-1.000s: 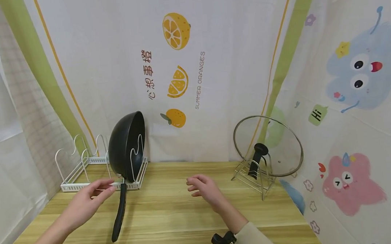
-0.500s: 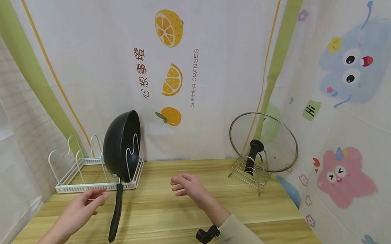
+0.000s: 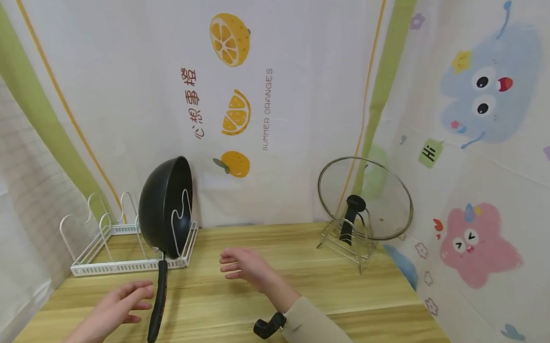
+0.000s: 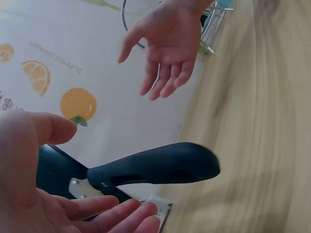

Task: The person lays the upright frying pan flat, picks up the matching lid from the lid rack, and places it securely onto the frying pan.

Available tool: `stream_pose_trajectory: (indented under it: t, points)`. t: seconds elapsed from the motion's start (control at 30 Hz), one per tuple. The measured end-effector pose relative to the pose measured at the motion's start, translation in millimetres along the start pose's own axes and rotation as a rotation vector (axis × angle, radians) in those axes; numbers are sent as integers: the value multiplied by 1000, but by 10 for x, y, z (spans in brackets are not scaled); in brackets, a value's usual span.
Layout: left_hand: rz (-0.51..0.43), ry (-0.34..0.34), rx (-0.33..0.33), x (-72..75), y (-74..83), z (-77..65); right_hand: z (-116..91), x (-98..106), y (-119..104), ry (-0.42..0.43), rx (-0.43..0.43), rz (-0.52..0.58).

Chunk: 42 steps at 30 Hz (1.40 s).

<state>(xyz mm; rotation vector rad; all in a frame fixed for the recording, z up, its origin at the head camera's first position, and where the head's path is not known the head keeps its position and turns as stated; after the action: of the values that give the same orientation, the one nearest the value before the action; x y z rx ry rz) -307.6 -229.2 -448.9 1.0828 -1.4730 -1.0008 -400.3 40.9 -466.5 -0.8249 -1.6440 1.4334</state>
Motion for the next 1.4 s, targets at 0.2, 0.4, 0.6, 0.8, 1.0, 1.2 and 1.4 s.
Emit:
stream_pose_trajectory:
  t: [0.2, 0.4, 0.6, 0.8, 1.0, 1.2, 1.4]
  points:
    - [-86, -30, 63, -92, -144, 6, 104, -183, -14, -10, -7, 29]
    - [-150, -79, 116, -186, -244, 10, 163, -358, 16, -16, -32, 55]
    - [-268, -200, 136, -324, -318, -8, 223, -532, 78, -25, -44, 82]
    - [-349, -235, 147, -397, -379, -18, 299, -676, 118, -48, -50, 132]
    - [-414, -279, 167, -472, -398, -35, 398, -821, 144, -62, -62, 173]
    - [-484, -328, 199, -561, -451, -67, 448, -1004, 120, -71, -81, 220]
    - [-534, -390, 199, -647, -486, -90, 454, -1146, 68, -89, -85, 277]
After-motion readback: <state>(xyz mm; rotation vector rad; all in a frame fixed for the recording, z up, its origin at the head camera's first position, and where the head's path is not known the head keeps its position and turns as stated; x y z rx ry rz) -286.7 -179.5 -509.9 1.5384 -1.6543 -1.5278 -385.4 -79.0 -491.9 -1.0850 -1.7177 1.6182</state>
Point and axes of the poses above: each hand's wrist, its own z-axis towards the middle knuckle, its own x-axis out of the back of the hand, y = z × x, the point moved 10 cm from there along z, towards the middle knuckle, and after that the axes turned 12 degrees about -z, right-handed, at the moved point
